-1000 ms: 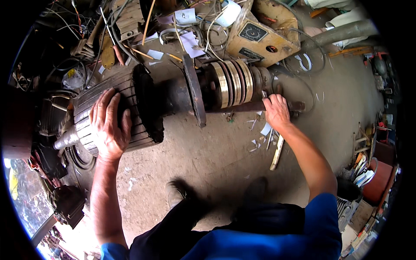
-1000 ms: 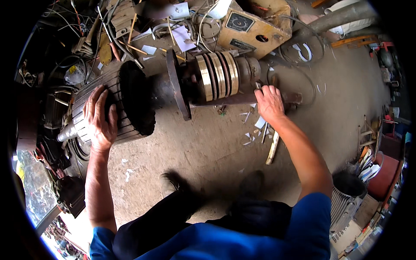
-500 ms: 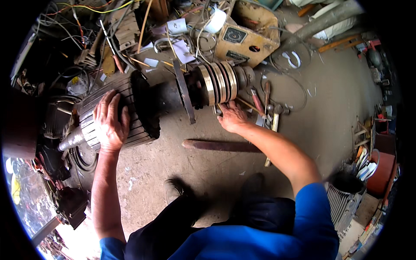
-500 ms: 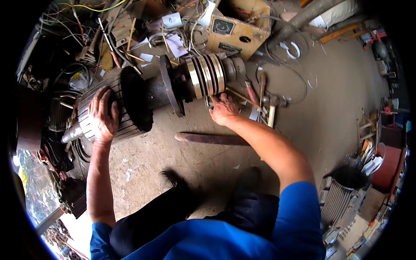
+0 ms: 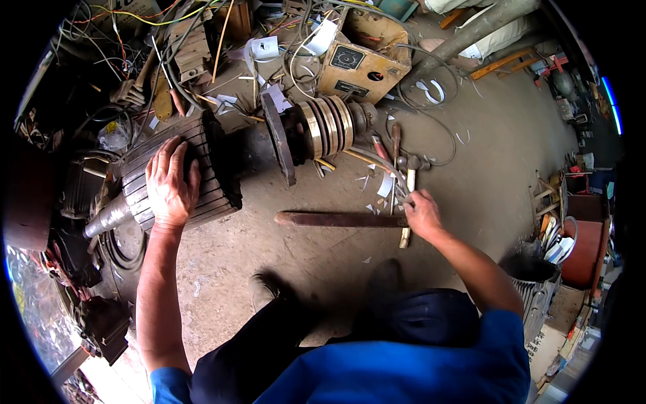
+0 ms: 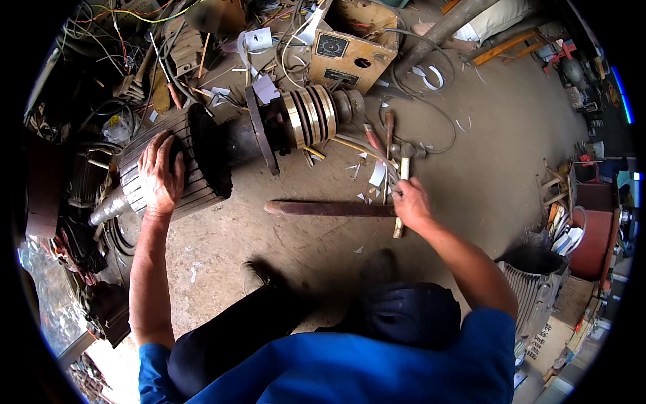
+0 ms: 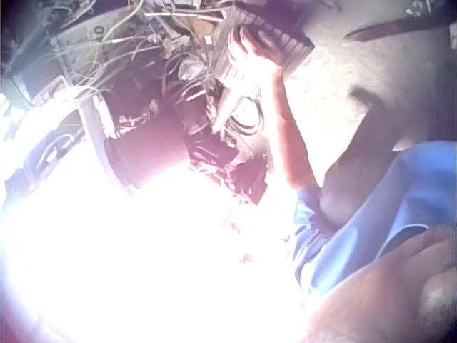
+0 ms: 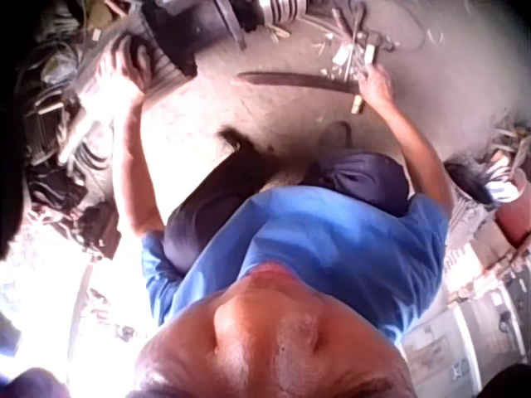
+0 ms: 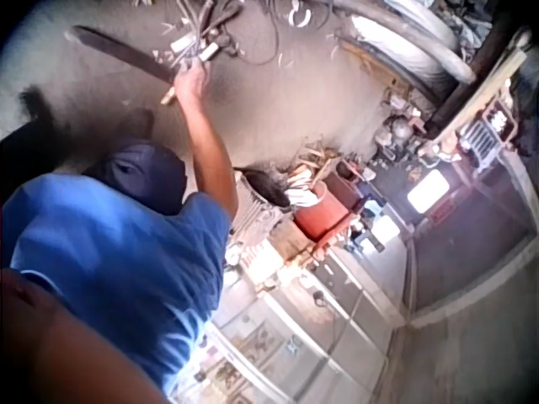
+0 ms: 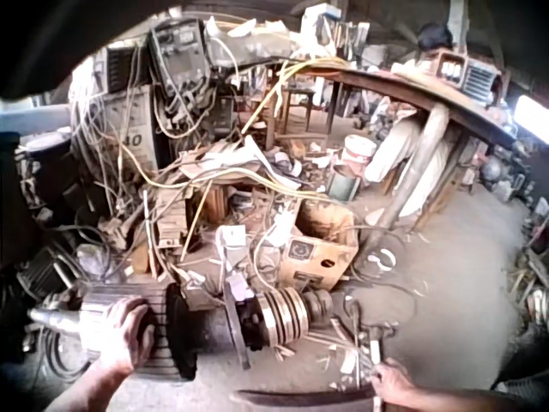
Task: The person uses a hammer and a flat metal tool to tap and pry at the laminated stator core of a motor. They rotate the motor to access different sections, then use the tool to scrape or clean the inner surfaces of the rotor assembly. The person briefly walks away and returns to the workspace.
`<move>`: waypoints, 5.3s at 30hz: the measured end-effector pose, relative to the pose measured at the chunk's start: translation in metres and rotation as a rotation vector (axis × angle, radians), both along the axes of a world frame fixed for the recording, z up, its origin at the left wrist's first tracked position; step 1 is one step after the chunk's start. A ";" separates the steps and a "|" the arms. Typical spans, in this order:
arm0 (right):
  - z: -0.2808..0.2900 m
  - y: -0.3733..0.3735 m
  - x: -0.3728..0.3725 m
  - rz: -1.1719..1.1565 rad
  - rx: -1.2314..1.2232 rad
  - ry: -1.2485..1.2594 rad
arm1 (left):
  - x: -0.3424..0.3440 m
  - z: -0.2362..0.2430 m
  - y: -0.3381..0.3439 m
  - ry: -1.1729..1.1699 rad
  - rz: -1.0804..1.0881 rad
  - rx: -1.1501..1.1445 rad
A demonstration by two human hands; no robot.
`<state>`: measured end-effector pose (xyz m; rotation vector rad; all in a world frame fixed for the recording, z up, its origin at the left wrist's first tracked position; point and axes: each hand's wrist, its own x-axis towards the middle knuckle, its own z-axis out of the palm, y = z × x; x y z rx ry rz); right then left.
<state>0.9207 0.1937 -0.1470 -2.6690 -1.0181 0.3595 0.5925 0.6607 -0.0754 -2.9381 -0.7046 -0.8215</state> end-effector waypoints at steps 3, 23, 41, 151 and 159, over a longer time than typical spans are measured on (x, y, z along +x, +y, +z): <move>0.034 -0.051 0.012 -0.121 0.000 0.108 | 0.002 0.002 -0.002 0.011 -0.031 -0.012; 0.495 0.009 0.070 -0.146 -0.134 0.486 | -0.116 0.131 -0.087 0.838 0.497 -1.064; 0.526 0.017 0.037 0.116 -0.805 0.771 | -0.367 0.407 -0.692 -0.012 1.464 -1.801; 0.843 0.384 -1.755 2.170 -0.379 0.741 | -1.377 0.855 -0.206 -1.287 1.592 0.117; 0.969 0.365 -1.727 0.979 -1.597 2.067 | -1.408 0.761 -0.304 -1.647 1.816 -0.065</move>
